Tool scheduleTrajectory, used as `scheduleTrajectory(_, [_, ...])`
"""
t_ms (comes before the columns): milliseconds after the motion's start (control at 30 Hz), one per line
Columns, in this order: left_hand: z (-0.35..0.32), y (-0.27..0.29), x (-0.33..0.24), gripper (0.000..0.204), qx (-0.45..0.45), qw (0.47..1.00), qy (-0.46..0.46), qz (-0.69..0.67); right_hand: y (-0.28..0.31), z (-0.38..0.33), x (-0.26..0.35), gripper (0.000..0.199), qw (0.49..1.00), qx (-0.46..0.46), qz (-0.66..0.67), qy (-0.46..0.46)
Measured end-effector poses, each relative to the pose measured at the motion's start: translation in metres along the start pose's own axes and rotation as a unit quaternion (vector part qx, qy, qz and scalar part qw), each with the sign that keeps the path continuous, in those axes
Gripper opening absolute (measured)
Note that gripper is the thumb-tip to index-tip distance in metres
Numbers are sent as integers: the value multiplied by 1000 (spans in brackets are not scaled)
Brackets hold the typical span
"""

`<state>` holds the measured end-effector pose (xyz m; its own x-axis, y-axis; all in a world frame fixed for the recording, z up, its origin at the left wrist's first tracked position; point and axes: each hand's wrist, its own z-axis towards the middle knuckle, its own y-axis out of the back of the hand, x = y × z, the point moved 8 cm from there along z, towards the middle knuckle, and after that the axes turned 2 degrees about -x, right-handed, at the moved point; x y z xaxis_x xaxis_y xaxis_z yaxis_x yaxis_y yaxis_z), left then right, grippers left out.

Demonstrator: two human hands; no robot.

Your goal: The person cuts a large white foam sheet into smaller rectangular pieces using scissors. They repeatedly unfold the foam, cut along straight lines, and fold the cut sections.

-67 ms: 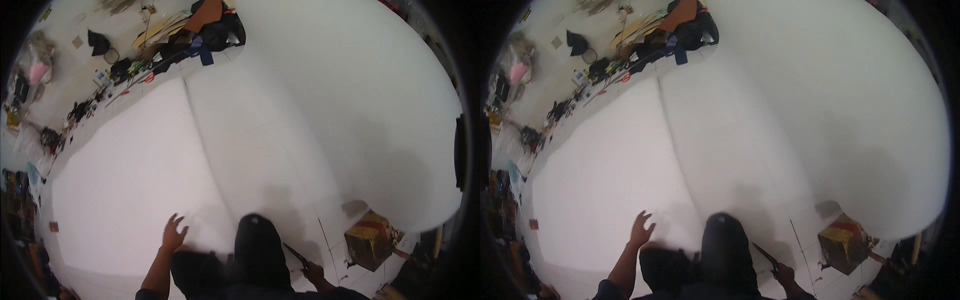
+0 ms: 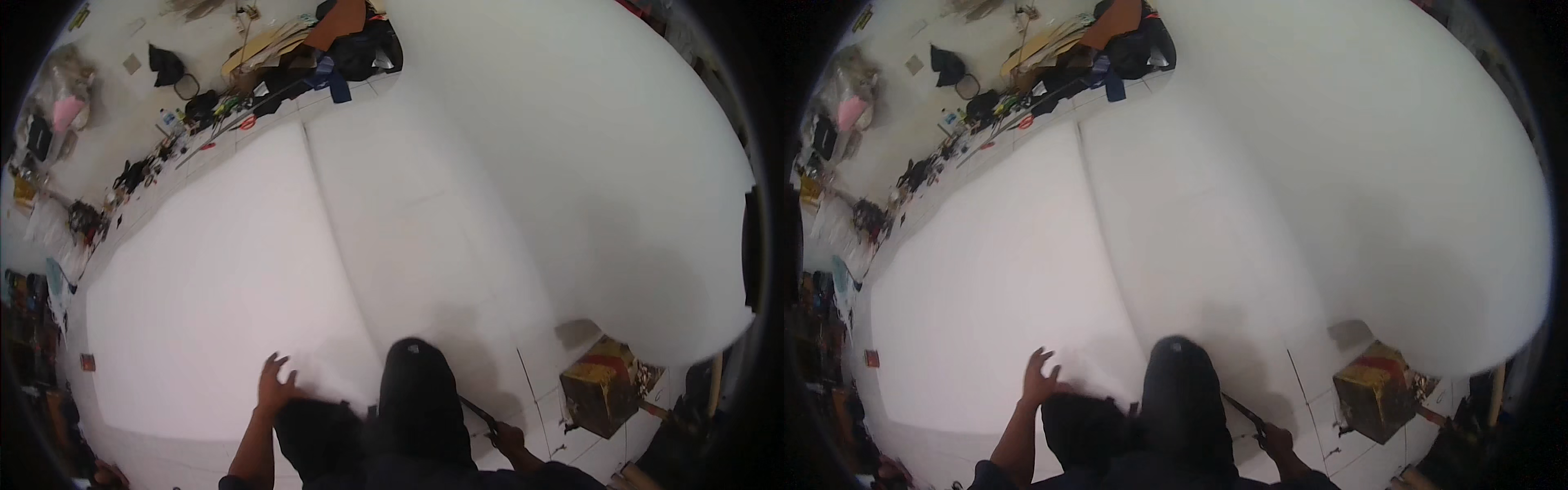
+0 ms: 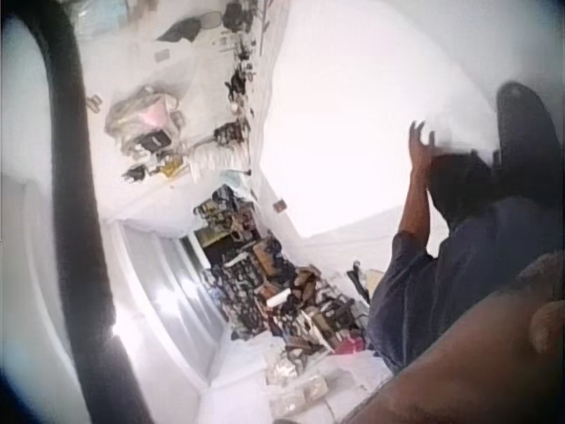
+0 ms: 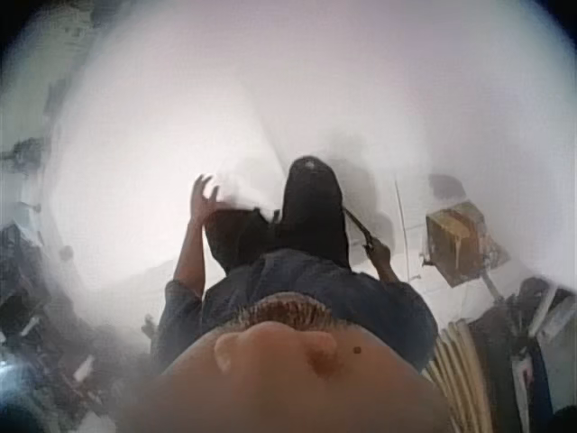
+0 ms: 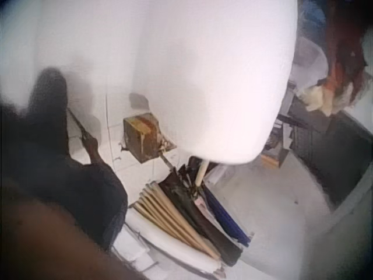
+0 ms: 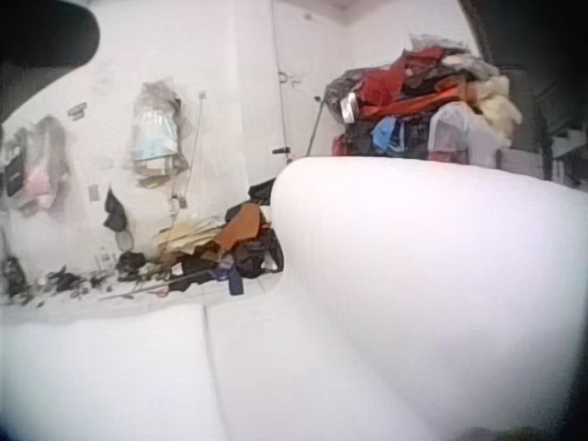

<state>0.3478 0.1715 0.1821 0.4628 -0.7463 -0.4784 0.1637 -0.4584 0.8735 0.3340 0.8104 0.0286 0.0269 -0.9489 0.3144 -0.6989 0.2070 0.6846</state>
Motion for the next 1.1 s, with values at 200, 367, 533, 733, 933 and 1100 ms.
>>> scheduleTrajectory(200, [-176, 94, 102, 33, -190, 975, 116, 7, -47, 30, 31, 43, 956, -94, -69, 271])
scheduleTrajectory(367, [-242, 98, 69, 36, -246, 916, 250, -196, -65, 49, 50, 34, 938, -65, -32, 339])
scheduleTrajectory(533, [-256, 84, 19, 33, -282, 933, 188, -123, -37, 60, 72, 45, 889, -80, 22, 451])
scheduleTrajectory(733, [-263, 67, -11, 34, -149, 973, 175, -24, 8, 103, 252, 66, 832, -228, -274, 426])
scheduleTrajectory(933, [-269, 81, -3, 31, -126, 973, 176, -80, -8, 170, 257, 54, 961, -26, -166, 218])
scheduleTrajectory(1100, [-274, 91, -54, 31, -15, 988, 116, -96, 187, 179, 103, 39, 866, -303, 333, -218])
